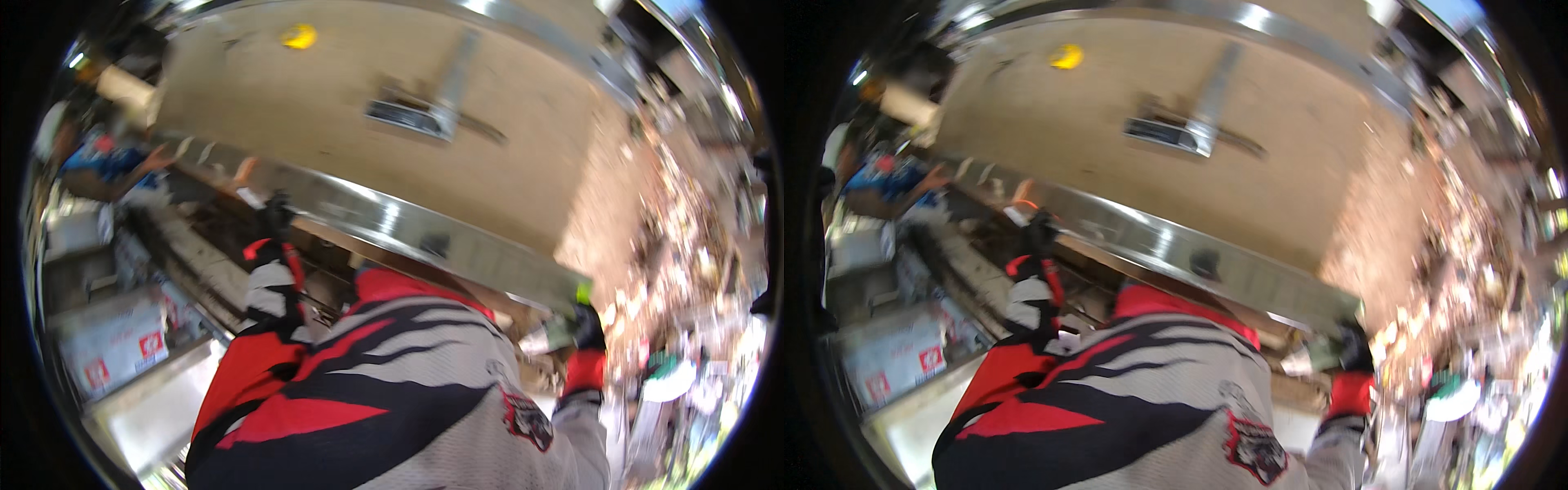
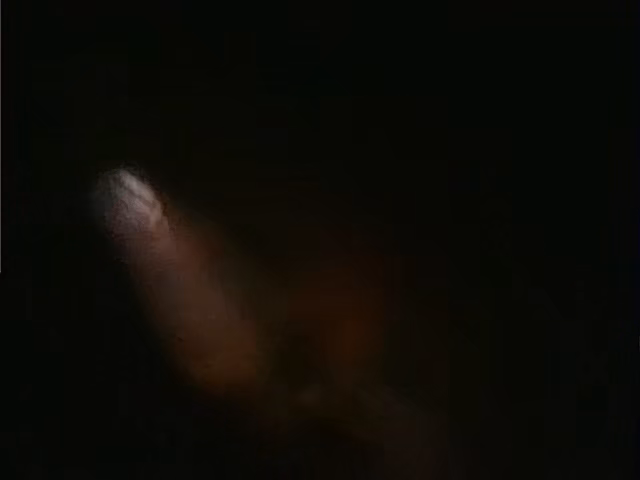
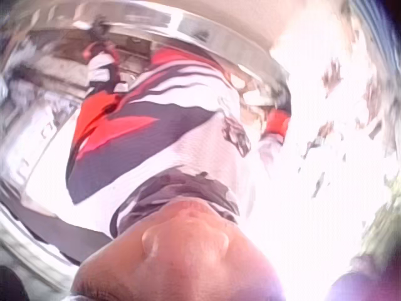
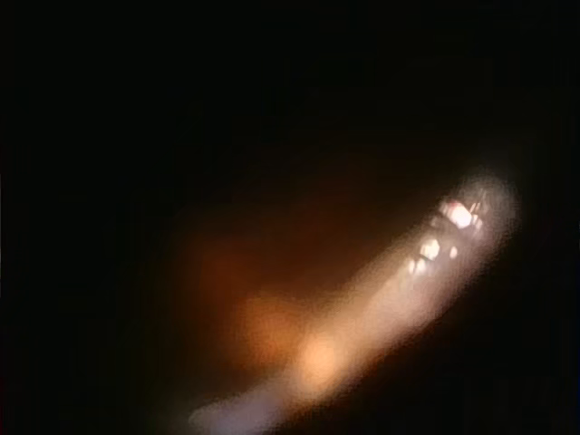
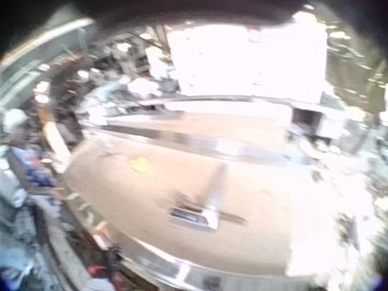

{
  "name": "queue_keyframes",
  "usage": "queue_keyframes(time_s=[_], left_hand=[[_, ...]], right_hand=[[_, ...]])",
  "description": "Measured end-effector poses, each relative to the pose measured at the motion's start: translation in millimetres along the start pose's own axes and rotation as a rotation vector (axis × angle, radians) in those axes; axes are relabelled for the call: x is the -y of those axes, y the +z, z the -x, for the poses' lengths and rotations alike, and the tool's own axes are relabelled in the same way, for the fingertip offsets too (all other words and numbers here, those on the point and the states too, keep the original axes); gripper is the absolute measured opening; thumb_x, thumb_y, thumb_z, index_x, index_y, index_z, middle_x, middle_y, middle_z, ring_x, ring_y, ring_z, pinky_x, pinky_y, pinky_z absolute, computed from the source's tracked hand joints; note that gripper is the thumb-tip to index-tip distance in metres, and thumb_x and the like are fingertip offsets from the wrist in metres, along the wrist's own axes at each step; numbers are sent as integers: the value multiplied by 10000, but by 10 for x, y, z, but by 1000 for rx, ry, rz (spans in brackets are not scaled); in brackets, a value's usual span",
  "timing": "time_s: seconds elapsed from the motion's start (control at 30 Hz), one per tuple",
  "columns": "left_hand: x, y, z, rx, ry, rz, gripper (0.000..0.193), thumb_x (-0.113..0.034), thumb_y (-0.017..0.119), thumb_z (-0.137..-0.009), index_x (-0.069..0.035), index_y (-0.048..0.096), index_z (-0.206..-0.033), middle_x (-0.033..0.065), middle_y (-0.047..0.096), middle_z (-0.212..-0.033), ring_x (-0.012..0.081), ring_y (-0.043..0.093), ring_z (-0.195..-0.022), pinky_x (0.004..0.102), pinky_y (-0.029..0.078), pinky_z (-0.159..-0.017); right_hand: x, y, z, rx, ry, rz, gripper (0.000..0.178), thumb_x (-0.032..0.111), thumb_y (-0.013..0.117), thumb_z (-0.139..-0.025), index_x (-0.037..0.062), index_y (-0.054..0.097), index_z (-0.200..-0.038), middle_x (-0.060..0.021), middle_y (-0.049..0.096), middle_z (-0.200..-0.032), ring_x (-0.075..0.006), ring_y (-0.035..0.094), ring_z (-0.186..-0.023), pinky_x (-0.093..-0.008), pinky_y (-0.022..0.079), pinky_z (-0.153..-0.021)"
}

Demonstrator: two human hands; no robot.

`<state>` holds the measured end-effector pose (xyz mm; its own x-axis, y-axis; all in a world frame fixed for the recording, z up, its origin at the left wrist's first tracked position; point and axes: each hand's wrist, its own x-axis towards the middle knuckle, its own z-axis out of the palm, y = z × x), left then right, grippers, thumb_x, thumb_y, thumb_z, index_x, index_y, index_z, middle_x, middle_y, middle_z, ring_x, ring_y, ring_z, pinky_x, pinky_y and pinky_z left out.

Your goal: The person uses a square and marker to draw lines on a large metal sheet, then measures with a caliper and continues marking. A second person assists by holding the sheet steady.

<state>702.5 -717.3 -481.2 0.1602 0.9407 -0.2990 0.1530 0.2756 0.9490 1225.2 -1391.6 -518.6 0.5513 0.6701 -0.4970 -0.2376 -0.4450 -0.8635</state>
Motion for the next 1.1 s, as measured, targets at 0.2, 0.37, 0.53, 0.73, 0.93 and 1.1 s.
queue_keyframes(time_s=[0.2, 0.37, 0.53, 0.73, 0.93, 1.1], left_hand=[[-345, -450, -69, -437, -120, -802, 600, -470, 760, -889, -49, 646, -1300, 44, 678, -882, 185, 607, -718, 370, 496, -607], [-297, -647, -65, -397, 14, -634, 520, -474, 741, -907, -51, 617, -1182, 48, 659, -803, 173, 589, -630, 363, 463, -539], [-190, -700, 217, -416, 125, -721, 419, -467, 717, -930, -73, 601, -1012, 38, 633, -733, 154, 580, -567, 344, 441, -496], [11, -343, 438, -514, -55, -376, 423, -479, 617, -990, -56, 610, -995, 48, 607, -742, 187, 562, -598, 360, 452, -526], [424, -629, 871, -508, 363, -856, 338, -304, 453, -1056, -19, 629, -1104, 235, 687, -944, 428, 633, -838, 521, 498, -740], [364, -701, 902, -507, 345, -834, 392, -324, 381, -1070, -37, 640, -1136, 205, 668, -944, 393, 625, -880, 487, 484, -793]], right_hand=[[189, 320, -10, -106, 27, -323, 270, 215, 600, -958, 29, 684, -1134, -83, 714, -1148, -218, 657, -1083, -375, 484, -1010], [741, 122, 210, 56, 166, 652, 613, 407, 812, -824, 18, 650, -1269, -142, 723, -1126, -261, 685, -1012, -398, 533, -917], [1618, -72, 507, -259, 280, 855, 521, 317, 917, -676, 36, 707, -1062, -101, 710, -917, -252, 688, -881, -399, 555, -796], [2859, 987, -748, -221, -474, 542, 378, 240, 808, -794, 3, 709, -1071, -93, 691, -916, -168, 623, -768, -326, 521, -725], [3719, 2949, -1804, 272, -623, 71, 384, 212, 800, -836, 13, 687, -1144, -103, 695, -964, -187, 646, -832, -339, 537, -781], [3991, 3732, -2146, -24, -908, 127, 602, 242, 779, -888, 24, 536, -1394, -184, 652, -1263, -285, 657, -1152, -393, 528, -930]])
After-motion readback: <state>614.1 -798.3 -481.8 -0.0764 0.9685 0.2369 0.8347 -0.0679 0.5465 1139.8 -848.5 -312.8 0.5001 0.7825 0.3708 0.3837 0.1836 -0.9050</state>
